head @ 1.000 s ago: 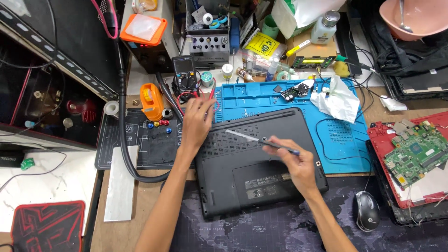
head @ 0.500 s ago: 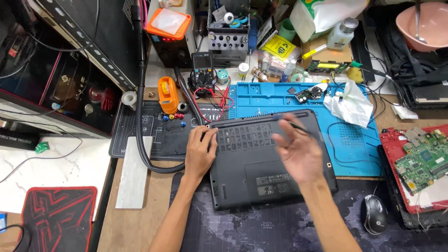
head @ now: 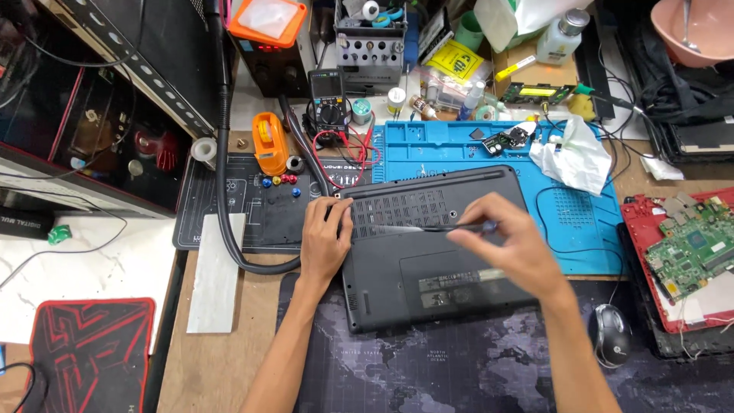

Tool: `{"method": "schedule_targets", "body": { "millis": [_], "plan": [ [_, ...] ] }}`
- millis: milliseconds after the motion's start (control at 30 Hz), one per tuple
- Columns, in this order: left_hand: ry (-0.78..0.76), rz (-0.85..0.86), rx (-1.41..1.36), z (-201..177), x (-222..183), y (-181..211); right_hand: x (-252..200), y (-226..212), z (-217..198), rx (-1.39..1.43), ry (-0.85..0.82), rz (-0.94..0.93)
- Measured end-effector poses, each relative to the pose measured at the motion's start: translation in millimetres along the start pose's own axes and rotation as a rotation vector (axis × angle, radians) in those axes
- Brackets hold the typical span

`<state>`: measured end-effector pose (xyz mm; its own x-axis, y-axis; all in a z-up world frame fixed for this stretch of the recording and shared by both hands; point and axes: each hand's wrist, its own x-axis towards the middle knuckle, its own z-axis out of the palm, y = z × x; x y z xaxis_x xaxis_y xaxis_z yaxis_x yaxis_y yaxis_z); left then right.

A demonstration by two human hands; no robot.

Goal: Disassembling a laptop by unscrewing the back panel and removing internal component covers.

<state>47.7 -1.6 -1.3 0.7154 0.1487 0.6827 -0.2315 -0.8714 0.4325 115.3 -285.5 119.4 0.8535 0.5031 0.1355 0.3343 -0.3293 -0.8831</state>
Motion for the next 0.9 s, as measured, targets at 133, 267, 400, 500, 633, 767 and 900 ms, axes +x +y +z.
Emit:
{"method": "schedule_targets", "body": {
  "millis": [133, 267, 400, 500, 633, 767, 900],
  "plan": [
    [-0.003, 0.002, 0.012, 2.6, -1.9, -2.3, 4.0, 3.1, -6.6, 0.437, 0.073, 0.014],
    [0.004, 0.015, 0.019, 3.3, -2.7, -3.0, 15.4, 28.7, 10.4, 0.858, 0.051, 0.154],
    [-0.003, 0.01, 0.016, 2.6, -1.8, -3.9, 17.5, 28.1, 37.3, 0.929, -0.008, 0.353],
    [-0.008, 0.002, 0.006, 1.3, 0.2, -1.0, 14.9, 30.3, 40.1, 1.107, -0.13, 0.528],
    [-0.024, -0.005, 0.019, 2.8, -0.5, -2.5, 26.2, 22.1, 42.2, 1.181, -0.13, 0.464],
    [-0.034, -0.012, 0.041, 1.8, -1.0, -2.3, 44.0, 15.2, 49.6, 1.125, -0.025, 0.234],
    [-0.029, -0.01, 0.039, -0.5, 0.5, 0.0, 58.1, 19.3, 70.4, 1.072, 0.036, 0.011]
  ]
}}
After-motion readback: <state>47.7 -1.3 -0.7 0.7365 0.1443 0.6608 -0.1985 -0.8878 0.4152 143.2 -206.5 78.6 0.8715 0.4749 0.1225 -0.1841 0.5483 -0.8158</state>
